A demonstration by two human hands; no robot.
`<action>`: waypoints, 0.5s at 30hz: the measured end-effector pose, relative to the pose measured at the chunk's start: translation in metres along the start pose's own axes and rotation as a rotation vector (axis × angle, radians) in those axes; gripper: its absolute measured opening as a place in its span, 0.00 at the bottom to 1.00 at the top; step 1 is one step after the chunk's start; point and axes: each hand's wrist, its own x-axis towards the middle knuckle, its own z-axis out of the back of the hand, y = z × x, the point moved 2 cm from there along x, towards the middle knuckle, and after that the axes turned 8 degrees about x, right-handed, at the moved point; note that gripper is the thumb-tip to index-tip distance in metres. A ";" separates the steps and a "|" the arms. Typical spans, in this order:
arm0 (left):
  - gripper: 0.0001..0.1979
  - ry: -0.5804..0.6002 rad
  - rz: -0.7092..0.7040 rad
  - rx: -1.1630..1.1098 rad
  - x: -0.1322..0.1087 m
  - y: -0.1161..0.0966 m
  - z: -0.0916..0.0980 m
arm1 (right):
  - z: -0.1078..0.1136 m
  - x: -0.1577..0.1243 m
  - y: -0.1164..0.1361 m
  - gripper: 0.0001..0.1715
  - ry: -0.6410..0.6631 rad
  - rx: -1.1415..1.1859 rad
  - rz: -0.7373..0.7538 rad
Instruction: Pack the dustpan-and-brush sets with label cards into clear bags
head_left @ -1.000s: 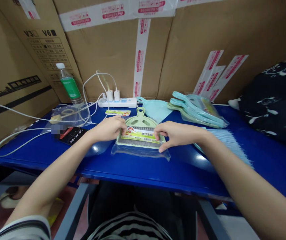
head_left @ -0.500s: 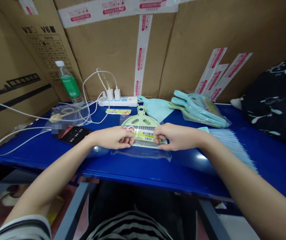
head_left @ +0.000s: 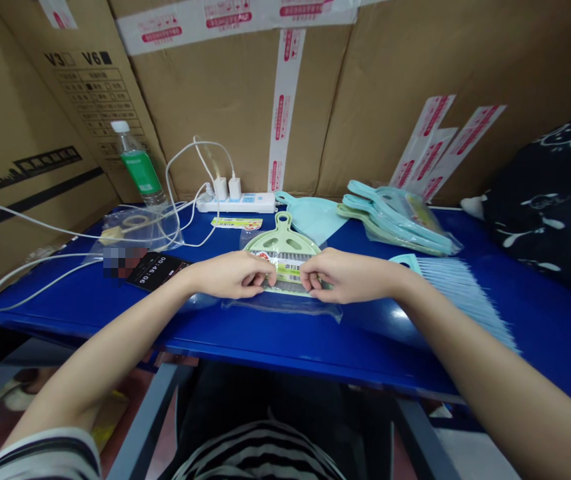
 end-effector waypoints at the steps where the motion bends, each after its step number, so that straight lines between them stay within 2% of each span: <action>1: 0.09 0.007 -0.005 0.002 0.000 0.000 0.000 | 0.000 0.000 0.000 0.09 0.002 0.003 0.010; 4: 0.11 0.021 -0.021 0.023 0.000 0.000 0.000 | 0.000 -0.001 0.000 0.09 -0.002 0.033 0.047; 8: 0.13 0.034 -0.057 0.027 -0.001 -0.001 0.000 | 0.002 -0.001 0.000 0.03 0.017 0.110 0.087; 12: 0.12 0.039 -0.037 0.006 -0.002 -0.001 0.000 | 0.001 0.002 -0.003 0.05 -0.003 0.126 0.111; 15: 0.12 0.037 -0.021 0.007 -0.002 -0.001 0.001 | -0.001 0.004 -0.005 0.03 -0.015 0.125 0.115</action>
